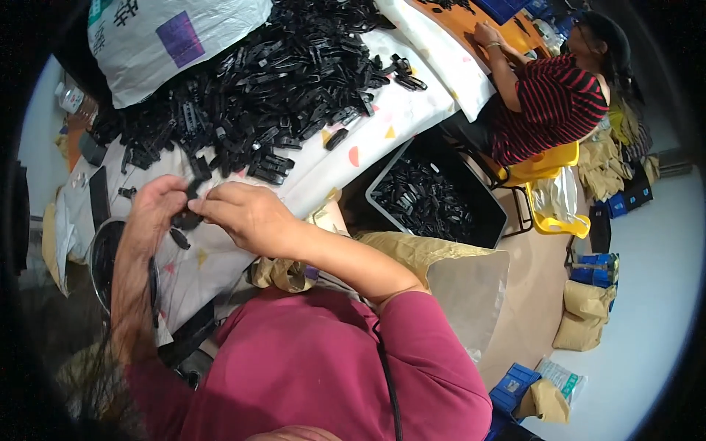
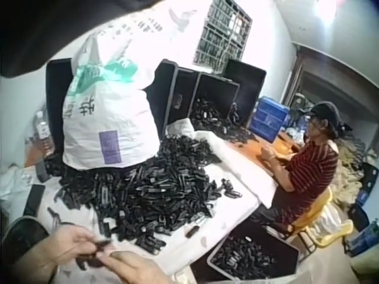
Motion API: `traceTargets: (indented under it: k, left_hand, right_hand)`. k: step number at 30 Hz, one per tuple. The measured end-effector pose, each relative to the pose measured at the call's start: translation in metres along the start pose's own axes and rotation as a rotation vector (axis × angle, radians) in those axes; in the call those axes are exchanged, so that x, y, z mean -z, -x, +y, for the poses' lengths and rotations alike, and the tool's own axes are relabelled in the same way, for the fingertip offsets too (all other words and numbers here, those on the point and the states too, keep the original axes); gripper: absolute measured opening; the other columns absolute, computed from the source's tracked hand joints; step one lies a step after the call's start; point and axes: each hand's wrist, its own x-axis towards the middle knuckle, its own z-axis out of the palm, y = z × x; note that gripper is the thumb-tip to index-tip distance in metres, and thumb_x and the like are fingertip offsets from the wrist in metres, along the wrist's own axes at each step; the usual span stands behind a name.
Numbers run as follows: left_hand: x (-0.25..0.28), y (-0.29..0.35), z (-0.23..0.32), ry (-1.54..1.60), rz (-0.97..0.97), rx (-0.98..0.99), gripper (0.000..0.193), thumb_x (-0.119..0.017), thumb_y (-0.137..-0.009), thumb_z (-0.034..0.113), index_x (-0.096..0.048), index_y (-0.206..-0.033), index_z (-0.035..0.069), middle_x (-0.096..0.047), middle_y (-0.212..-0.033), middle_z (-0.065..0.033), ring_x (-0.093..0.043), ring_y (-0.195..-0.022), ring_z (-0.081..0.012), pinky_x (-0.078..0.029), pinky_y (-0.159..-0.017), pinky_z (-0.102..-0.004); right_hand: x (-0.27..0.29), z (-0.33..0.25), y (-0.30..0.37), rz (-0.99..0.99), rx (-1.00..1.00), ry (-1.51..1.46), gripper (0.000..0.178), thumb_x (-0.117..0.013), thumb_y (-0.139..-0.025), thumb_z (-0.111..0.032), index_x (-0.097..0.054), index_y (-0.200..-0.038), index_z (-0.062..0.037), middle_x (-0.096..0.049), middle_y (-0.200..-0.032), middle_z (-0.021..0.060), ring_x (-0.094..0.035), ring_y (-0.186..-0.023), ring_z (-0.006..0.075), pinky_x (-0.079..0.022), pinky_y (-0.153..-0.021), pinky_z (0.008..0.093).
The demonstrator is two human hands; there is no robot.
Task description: Assembling small black plastic hardware components by hand at a workbench.
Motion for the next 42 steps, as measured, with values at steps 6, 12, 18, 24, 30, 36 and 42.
traceTargets:
  k: [6,12,18,24,30,36,42]
  left_hand:
    - [-0.023,0.016,0.01,-0.304,0.056,-0.041,0.02,-0.059,-0.086,0.011,-0.063,-0.099,-0.003,-0.064,-0.079,-0.0048,-0.059,-0.071,-0.0087,-0.048,-0.066,-0.0205]
    - [-0.015,0.023,-0.005,-0.678,0.1,-0.452,0.028,-0.066,-0.08,0.011,-0.061,-0.103,-0.004,-0.065,-0.087,-0.0097,-0.06,-0.078,-0.012,-0.048,-0.067,-0.0242]
    - [-0.01,0.034,-0.02,-0.868,0.121,-0.532,0.039,-0.07,-0.072,0.012,-0.058,-0.107,0.0,-0.063,-0.097,-0.0156,-0.063,-0.084,-0.0281,-0.049,-0.071,-0.0321]
    - [-0.001,0.013,-0.018,-0.981,-0.074,-0.504,0.026,-0.063,-0.077,0.019,-0.059,-0.098,0.004,-0.062,-0.087,-0.0135,-0.06,-0.079,-0.0321,-0.047,-0.067,-0.039]
    - [0.019,0.001,-0.016,-1.038,-0.132,-0.264,0.041,-0.065,-0.074,0.018,-0.053,-0.112,0.005,-0.062,-0.094,-0.017,-0.061,-0.084,-0.0309,-0.048,-0.073,-0.0366]
    - [0.159,-0.055,-0.021,-1.51,0.342,-0.207,0.041,-0.055,-0.067,-0.002,-0.055,-0.107,0.007,-0.057,-0.096,-0.0179,-0.053,-0.097,-0.0356,-0.043,-0.083,-0.041]
    - [0.17,-0.063,-0.023,-1.835,0.217,-0.194,0.022,-0.065,-0.064,0.007,-0.058,-0.085,0.003,-0.057,-0.092,-0.0128,-0.056,-0.093,-0.0323,-0.046,-0.077,-0.0413]
  right_hand:
    - [-0.008,-0.003,0.004,0.173,0.139,0.022,0.03,-0.068,-0.067,0.002,-0.06,-0.096,0.0001,-0.061,-0.081,0.0116,-0.061,-0.068,0.0251,-0.051,-0.059,0.0314]
    - [-0.019,-0.005,0.01,0.263,0.156,0.083,0.029,-0.067,-0.066,0.004,-0.059,-0.094,0.0003,-0.061,-0.081,0.0119,-0.062,-0.068,0.0253,-0.051,-0.058,0.0304]
    - [-0.017,-0.012,0.002,0.121,-0.122,0.18,0.049,-0.068,-0.069,-0.001,-0.05,-0.115,-0.0052,-0.051,-0.107,0.0168,-0.053,-0.091,0.0336,-0.048,-0.073,0.0348]
    - [-0.016,0.001,0.017,-0.068,-0.381,0.053,0.026,-0.068,-0.077,-0.007,-0.055,-0.097,0.0021,-0.06,-0.082,0.012,-0.063,-0.074,0.0199,-0.049,-0.064,0.0292]
    - [-0.025,0.017,0.007,-0.019,-0.327,-0.074,0.055,-0.071,-0.074,-0.02,-0.047,-0.121,-0.0032,-0.054,-0.106,0.0148,-0.058,-0.088,0.0254,-0.05,-0.068,0.0306]
    - [0.007,0.041,0.033,0.075,-0.621,0.09,0.031,-0.064,-0.081,-0.008,-0.056,-0.11,0.0,-0.062,-0.095,0.0092,-0.059,-0.086,0.0147,-0.048,-0.069,0.0248]
    - [0.019,0.053,0.04,-0.021,-0.627,0.322,0.017,-0.064,-0.076,-0.008,-0.065,-0.091,-0.0018,-0.061,-0.083,0.0127,-0.06,-0.069,0.0215,-0.047,-0.063,0.0287]
